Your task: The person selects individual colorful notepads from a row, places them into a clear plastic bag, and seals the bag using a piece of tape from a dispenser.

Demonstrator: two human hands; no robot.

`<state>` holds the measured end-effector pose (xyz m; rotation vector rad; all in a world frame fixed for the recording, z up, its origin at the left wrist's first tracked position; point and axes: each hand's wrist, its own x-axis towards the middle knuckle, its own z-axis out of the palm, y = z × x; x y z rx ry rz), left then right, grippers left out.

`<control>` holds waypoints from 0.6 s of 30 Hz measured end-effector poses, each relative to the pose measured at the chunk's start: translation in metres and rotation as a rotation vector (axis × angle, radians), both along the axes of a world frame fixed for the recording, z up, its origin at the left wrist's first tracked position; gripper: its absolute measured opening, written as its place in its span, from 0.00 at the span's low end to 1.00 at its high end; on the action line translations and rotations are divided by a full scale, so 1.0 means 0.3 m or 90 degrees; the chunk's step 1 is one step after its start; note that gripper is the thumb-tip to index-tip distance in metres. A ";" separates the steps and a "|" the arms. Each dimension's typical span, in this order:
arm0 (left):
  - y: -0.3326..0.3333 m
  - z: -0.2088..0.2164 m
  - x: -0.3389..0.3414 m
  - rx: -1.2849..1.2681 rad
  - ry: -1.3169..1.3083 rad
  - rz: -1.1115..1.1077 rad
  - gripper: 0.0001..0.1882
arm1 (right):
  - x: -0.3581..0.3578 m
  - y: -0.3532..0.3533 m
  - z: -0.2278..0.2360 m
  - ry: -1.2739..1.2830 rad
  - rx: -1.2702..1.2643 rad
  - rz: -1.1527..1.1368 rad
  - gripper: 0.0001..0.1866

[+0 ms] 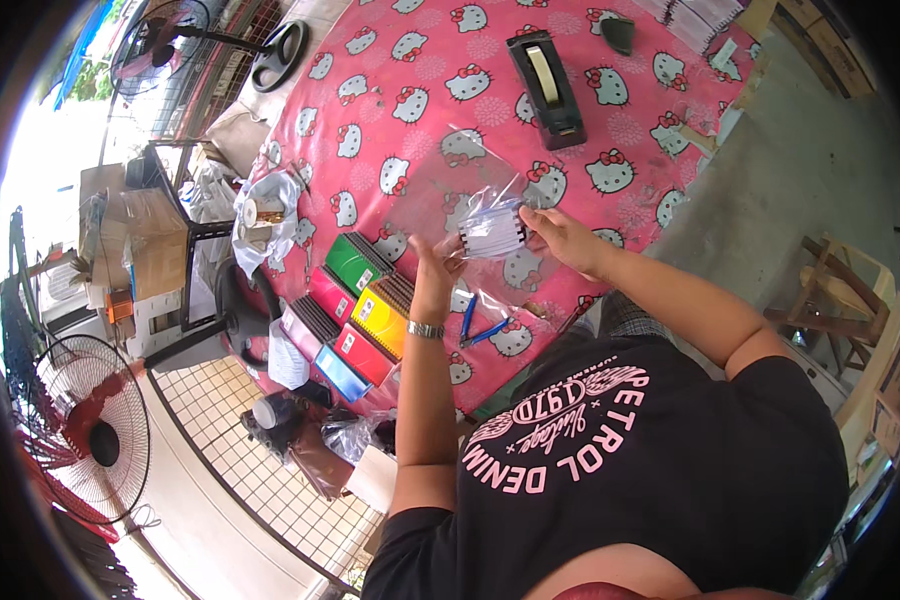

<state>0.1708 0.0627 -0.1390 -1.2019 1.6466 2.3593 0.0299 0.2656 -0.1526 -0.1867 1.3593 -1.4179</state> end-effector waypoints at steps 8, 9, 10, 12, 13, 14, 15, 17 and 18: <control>0.107 -0.093 0.032 -0.109 0.261 0.133 0.52 | -0.051 0.003 0.005 0.677 -0.245 0.117 0.30; 0.117 -0.105 0.040 -0.134 0.283 0.145 0.51 | -0.048 -0.008 0.006 0.732 -0.220 0.155 0.30; 0.125 -0.116 0.052 -0.145 0.316 0.151 0.45 | -0.045 -0.017 0.009 0.787 -0.194 0.193 0.31; 0.161 -0.072 0.035 -0.374 0.264 0.064 0.43 | -0.042 -0.030 0.010 0.880 -0.162 0.252 0.32; 0.176 -0.057 0.025 -0.488 0.233 0.017 0.41 | -0.039 -0.032 0.009 0.919 -0.157 0.273 0.33; 0.182 -0.056 0.001 -0.537 0.216 0.016 0.36 | -0.036 -0.037 0.013 0.962 -0.149 0.293 0.34; 0.172 -0.041 0.003 -0.605 0.188 -0.029 0.35 | -0.032 -0.046 0.018 0.977 -0.160 0.283 0.34; 0.152 -0.017 -0.010 -0.729 0.139 -0.123 0.34 | -0.039 -0.049 0.033 1.010 -0.167 0.264 0.35; 0.136 -0.019 -0.004 -0.834 0.126 -0.179 0.33 | -0.049 -0.050 0.042 1.011 -0.176 0.270 0.34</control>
